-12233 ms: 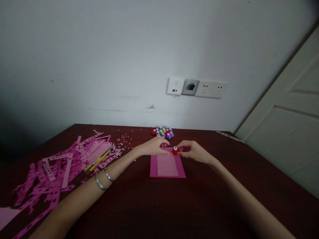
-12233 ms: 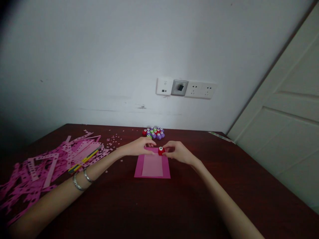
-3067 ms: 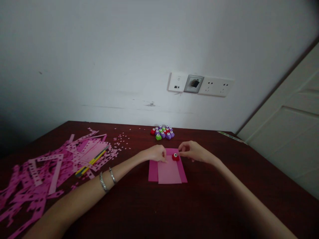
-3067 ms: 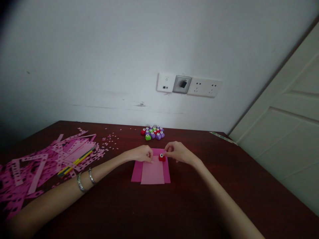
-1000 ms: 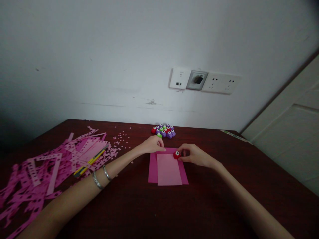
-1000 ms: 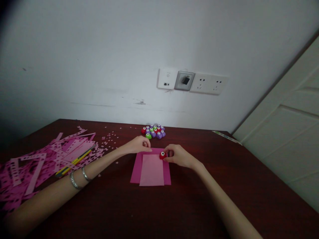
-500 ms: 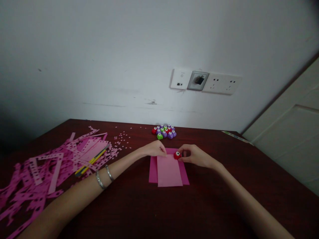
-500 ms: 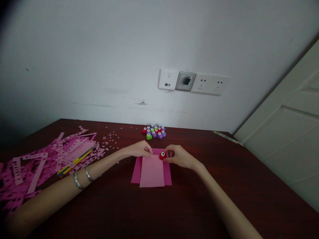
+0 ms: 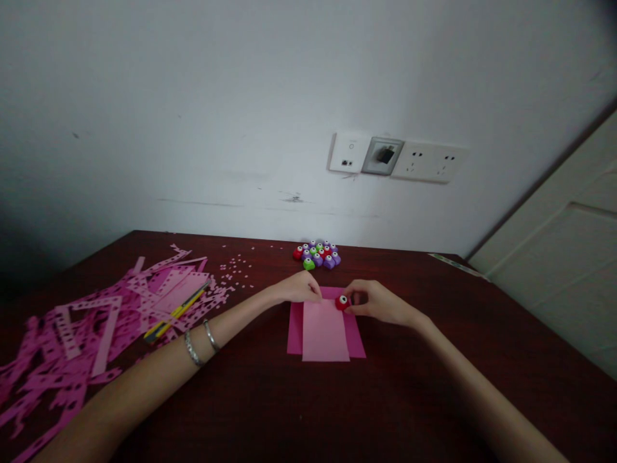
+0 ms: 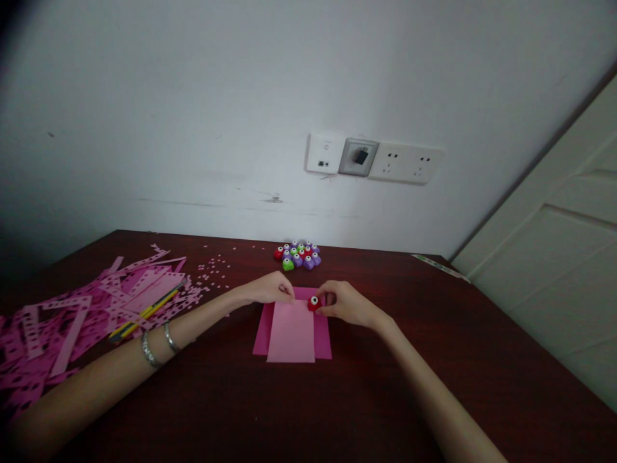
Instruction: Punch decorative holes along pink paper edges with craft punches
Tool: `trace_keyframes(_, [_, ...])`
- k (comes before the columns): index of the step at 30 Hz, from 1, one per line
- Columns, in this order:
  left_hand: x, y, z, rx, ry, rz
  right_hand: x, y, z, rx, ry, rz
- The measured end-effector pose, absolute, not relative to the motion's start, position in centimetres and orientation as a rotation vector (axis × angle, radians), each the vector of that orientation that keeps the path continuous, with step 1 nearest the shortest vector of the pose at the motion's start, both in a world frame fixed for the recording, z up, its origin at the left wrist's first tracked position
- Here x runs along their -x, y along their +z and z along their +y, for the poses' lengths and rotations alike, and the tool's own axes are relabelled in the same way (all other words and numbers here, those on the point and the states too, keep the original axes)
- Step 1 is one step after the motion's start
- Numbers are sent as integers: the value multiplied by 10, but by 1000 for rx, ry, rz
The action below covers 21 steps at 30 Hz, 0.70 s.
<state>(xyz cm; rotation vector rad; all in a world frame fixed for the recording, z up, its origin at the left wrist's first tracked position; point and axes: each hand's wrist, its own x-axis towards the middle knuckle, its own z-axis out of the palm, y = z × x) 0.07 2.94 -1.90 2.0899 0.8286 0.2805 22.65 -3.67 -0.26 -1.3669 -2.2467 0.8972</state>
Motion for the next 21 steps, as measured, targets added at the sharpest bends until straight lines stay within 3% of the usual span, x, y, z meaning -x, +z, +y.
trace_keyframes(21, [-9,-26,16,-2182,303,989,-218,-6,-40,1364,844,-2310])
